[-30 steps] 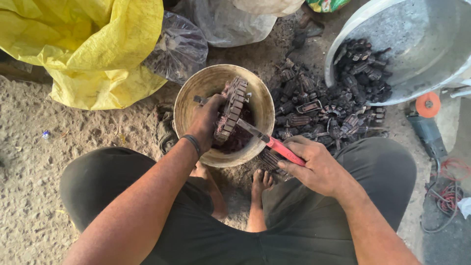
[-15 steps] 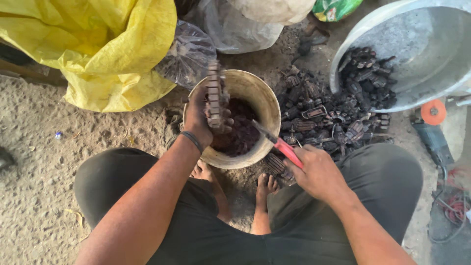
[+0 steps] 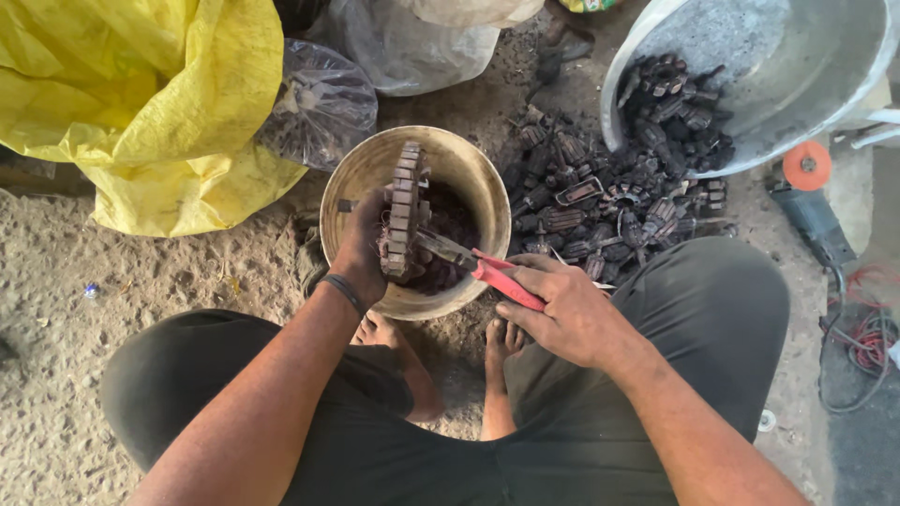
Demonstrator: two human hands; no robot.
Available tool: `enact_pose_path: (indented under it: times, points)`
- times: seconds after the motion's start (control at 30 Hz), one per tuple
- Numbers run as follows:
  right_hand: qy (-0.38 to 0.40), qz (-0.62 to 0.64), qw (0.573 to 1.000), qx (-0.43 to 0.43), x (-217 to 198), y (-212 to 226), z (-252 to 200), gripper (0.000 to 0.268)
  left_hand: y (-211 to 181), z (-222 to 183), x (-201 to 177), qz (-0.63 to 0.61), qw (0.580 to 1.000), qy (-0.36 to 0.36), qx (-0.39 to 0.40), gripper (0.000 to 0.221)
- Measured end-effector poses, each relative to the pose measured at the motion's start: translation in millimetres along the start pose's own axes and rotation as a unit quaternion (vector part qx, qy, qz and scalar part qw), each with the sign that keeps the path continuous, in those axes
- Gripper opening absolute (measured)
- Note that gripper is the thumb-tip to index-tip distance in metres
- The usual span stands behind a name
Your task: The person uses pliers to strip copper wiring from the slots of a motor stator over a bucket.
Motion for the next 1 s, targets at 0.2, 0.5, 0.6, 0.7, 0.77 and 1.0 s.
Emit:
enact_pose_path:
  times: [0.2, 0.5, 0.6, 0.7, 0.77, 1.0]
  points:
    - [0.021, 0.036, 0.999, 0.025, 0, 1, 2, 0.032, -5, -5, 9, 0.016, 0.999, -0.02, 0.032, 0.044]
    - [0.025, -0.017, 0.999, 0.025, 6, -2, 2, 0.026, -9, -2, 13, 0.051, 0.995, -0.08, 0.027, 0.035]
    - [0.006, 0.001, 1.0, 0.004, 9, -4, -3, 0.021, -11, 2, 15, 0.026, 0.995, -0.095, 0.034, 0.035]
    - [0.001, -0.011, 0.996, 0.083, 5, -13, -7, 0.025, -21, 1, 15, 0.014, 0.991, -0.1, 0.089, 0.034]
    - [0.005, -0.038, 0.993, 0.11, 3, -19, -8, 0.026, -25, -1, 15, 0.002, 0.992, -0.098, 0.078, 0.034]
    - [0.03, -0.189, 0.966, 0.172, 7, -35, -10, 0.034, -23, -4, 18, 0.015, 0.995, -0.068, 0.076, 0.033]
Point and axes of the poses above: each hand's wrist, its own z-axis towards the middle knuckle, its own x-axis out of the palm, y = z × x, the point moved 2 cm from there along z, towards the middle knuckle, and after that the axes turned 1 degree about y, right-handed, at the moved point
